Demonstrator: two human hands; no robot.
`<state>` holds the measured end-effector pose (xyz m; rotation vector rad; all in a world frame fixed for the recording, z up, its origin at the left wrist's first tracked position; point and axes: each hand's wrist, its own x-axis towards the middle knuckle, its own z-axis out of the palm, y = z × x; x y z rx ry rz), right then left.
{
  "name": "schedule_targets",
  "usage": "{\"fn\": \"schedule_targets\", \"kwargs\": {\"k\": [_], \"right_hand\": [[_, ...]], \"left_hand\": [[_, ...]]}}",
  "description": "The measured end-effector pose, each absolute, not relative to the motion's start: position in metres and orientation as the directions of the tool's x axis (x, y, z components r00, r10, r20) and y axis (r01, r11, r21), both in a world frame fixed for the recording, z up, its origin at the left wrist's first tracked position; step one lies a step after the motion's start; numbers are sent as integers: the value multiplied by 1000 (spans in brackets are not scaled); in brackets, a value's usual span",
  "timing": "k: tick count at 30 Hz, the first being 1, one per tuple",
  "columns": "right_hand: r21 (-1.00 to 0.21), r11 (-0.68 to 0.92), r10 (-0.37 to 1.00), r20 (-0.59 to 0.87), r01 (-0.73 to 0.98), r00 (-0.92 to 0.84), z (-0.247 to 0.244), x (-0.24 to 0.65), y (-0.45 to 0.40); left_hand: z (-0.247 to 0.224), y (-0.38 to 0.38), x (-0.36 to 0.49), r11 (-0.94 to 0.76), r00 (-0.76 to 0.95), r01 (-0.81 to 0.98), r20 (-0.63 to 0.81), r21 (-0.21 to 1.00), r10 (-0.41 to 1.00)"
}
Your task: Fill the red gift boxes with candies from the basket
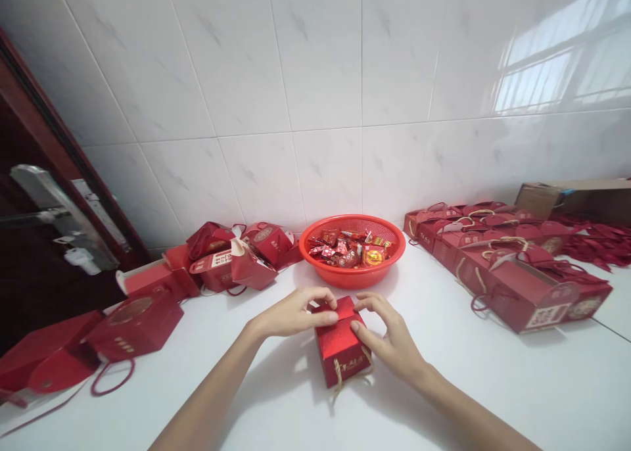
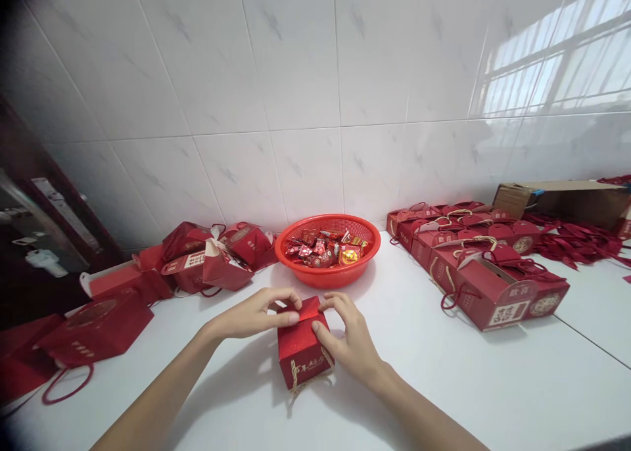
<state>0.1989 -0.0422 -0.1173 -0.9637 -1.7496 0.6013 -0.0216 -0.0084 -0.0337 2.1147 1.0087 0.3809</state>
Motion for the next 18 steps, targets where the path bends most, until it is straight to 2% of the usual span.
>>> {"fn": "schedule_targets", "kwargs": {"k": [4, 7, 12, 15, 18], "right_hand": [[-818, 498, 867, 477, 288, -147, -121, 199, -37], [-893, 379, 925, 358, 245, -125, -124, 202, -30], [-957, 223, 945, 166, 185, -281, -125, 207, -22], [-966, 205, 923, 136, 160, -359, -127, 207, -21], [-962, 233, 922, 171, 142, -348, -128, 206, -21]], "left_hand": [[-37, -7, -22, -390, 641, 544, -69, 743, 764], [-39, -7, -22, -332, 622, 537, -98, 776, 777], [-45, -4, -24, -187, 571, 564, -215, 805, 793], [-49, -3, -26, -168, 560, 572, -233, 803, 795], [-50, -3, -26, -159, 558, 563, -232, 811, 796]]}}
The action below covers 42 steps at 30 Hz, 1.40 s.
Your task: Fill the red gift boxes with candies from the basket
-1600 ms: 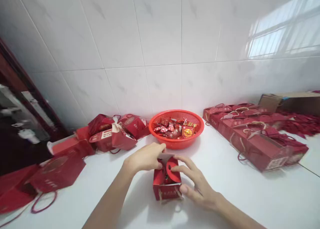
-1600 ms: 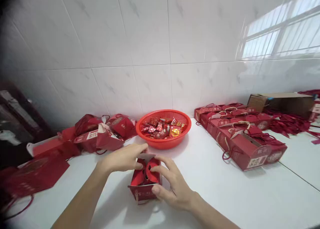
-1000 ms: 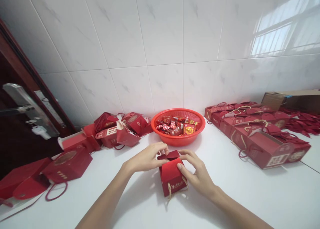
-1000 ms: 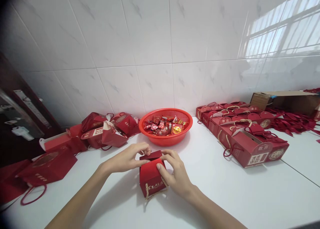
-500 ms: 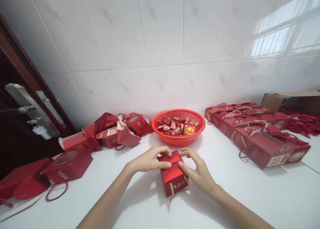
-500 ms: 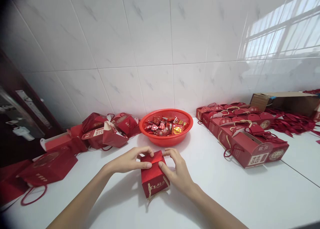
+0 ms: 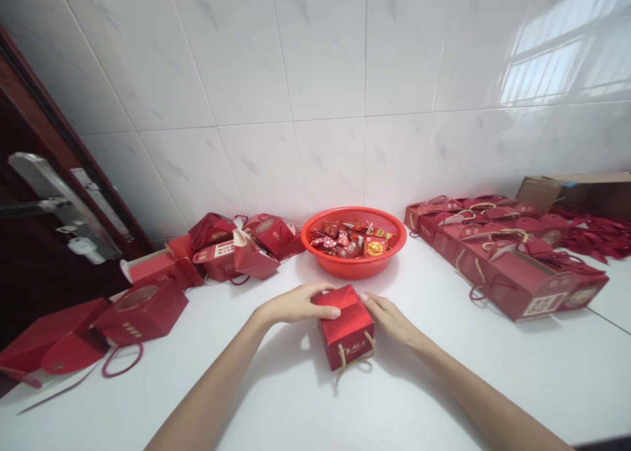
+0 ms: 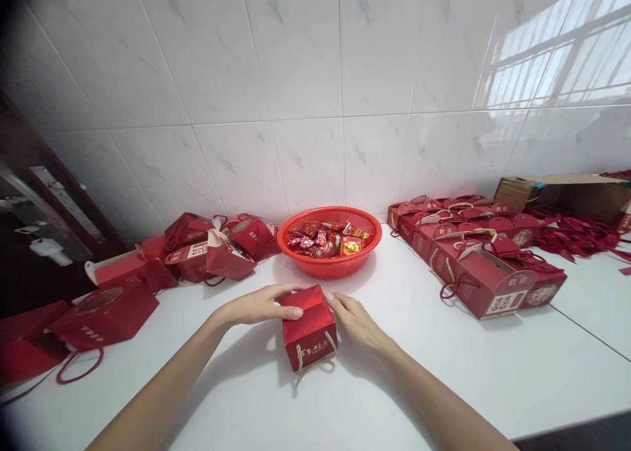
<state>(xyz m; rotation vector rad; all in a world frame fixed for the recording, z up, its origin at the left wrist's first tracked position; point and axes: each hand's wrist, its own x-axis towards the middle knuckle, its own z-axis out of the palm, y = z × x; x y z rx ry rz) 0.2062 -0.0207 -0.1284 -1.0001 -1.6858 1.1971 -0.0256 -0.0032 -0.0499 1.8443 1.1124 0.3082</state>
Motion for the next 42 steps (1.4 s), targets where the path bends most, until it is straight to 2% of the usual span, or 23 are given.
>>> {"fn": "schedule_targets", "kwargs": {"k": [9, 13, 17, 23, 29, 32, 35, 39, 42], "right_hand": [[-968, 225, 921, 173, 112, -349, -127, 207, -21], [-968, 240, 919, 203, 72, -338, -125, 208, -19], [-954, 296, 927, 274, 50, -258, -120, 211, -21], [-928, 359, 917, 332, 95, -222, -111, 212, -28], [-884, 452, 882, 422, 120, -210, -107, 211, -34], [-849, 514, 845, 478, 121, -238, -102, 212, -39], [-850, 520, 825, 476, 82, -303, -99, 213, -43], [-881, 473, 808, 432, 6, -401, -96, 214, -43], [-849, 525, 787, 454, 66, -417, -93, 214, -43]], "left_hand": [[-53, -9, -25, -170, 653, 455, -197, 874, 732], [-63, -14, -30, -243, 543, 483, -70, 841, 837], [-71, -19, -34, -261, 414, 386, 87, 885, 906], [-73, -22, -32, -248, 395, 318, 110, 915, 912], [-70, -30, -24, -464, 391, 388, 313, 796, 865], [-67, -36, -21, -518, 442, 447, 323, 730, 837], [-66, -41, -18, -533, 466, 495, 308, 687, 830], [-63, -42, -14, -444, 449, 549, 199, 708, 871], [-57, -43, -11, -450, 520, 488, 166, 748, 838]]}}
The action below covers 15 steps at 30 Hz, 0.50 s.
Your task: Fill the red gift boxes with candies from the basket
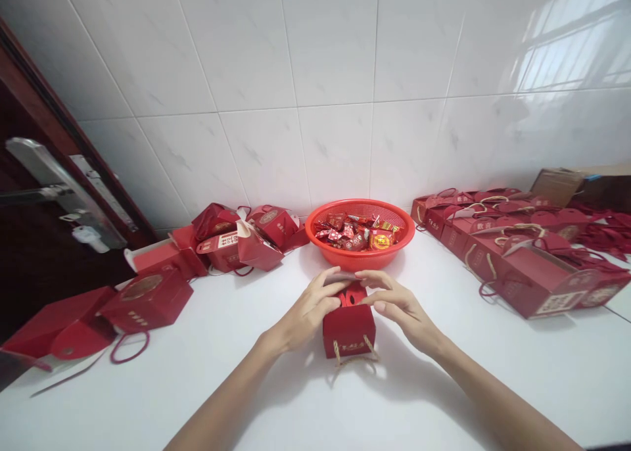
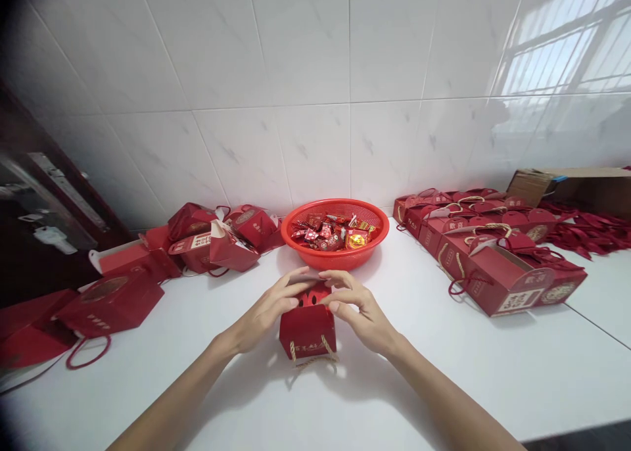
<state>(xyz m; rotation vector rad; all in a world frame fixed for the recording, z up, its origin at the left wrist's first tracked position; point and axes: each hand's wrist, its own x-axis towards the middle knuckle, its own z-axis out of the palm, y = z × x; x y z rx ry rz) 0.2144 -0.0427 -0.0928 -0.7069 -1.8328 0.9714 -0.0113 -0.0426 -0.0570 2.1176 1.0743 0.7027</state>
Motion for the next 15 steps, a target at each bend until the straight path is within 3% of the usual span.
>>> {"fn": "schedule_targets", "kwargs": {"k": [3, 6, 11, 15], "right_hand": [[-764, 605, 756, 464, 223, -463, -88, 213, -43], [-694, 632, 738, 405, 345, -539, -84, 211, -41], [-622, 656, 724, 358, 427, -590, -80, 208, -37], [-611, 644, 729, 305, 461, -613, -74, 203, -34]], "left_hand": [[-51, -43, -8, -494, 594, 422, 180, 760, 784], [-50, -42, -8, -463, 550, 468, 162, 753, 819], [-49, -38, -13, -368, 421, 579, 121, 727, 899], [-47, -35, -18, -384, 414, 518, 169, 764, 894]]}}
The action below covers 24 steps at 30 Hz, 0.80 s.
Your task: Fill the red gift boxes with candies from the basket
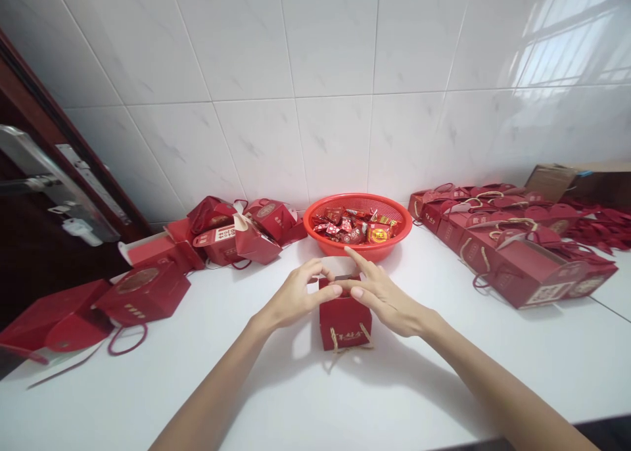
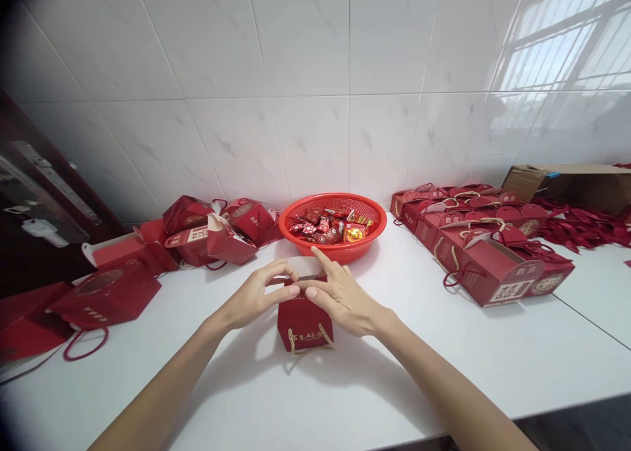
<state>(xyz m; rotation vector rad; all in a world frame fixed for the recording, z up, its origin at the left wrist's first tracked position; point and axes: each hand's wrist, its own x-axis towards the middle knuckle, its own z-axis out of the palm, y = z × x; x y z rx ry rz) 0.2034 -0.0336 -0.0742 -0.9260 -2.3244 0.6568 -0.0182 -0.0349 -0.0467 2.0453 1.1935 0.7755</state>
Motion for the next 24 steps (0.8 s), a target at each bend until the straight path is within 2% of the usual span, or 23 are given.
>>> {"fn": "schedule_targets", "kwargs": {"k": [6, 10, 15, 21, 24], "right_hand": [[-592, 653, 727, 314, 472, -611, -67, 193, -29], [-578, 648, 744, 341, 497, -574, -66, 191, -28], [-537, 650, 750, 344, 537, -564, -57, 193, -31], [-615, 642, 762, 450, 457, -465, -61, 198, -29], [-675, 603, 797, 482, 425, -363, -70, 203, -25]], "left_hand": [[-48, -36, -20, -356, 484, 530, 70, 769, 872], [-51, -35, -22, -337, 435, 573, 71, 747, 898], [-56, -32, -21, -348, 389, 516, 148, 783, 909], [-59, -31, -22, -388, 359, 497, 223, 776, 906], [-57, -30, -29, -412, 412, 414, 237, 812, 880]]}}
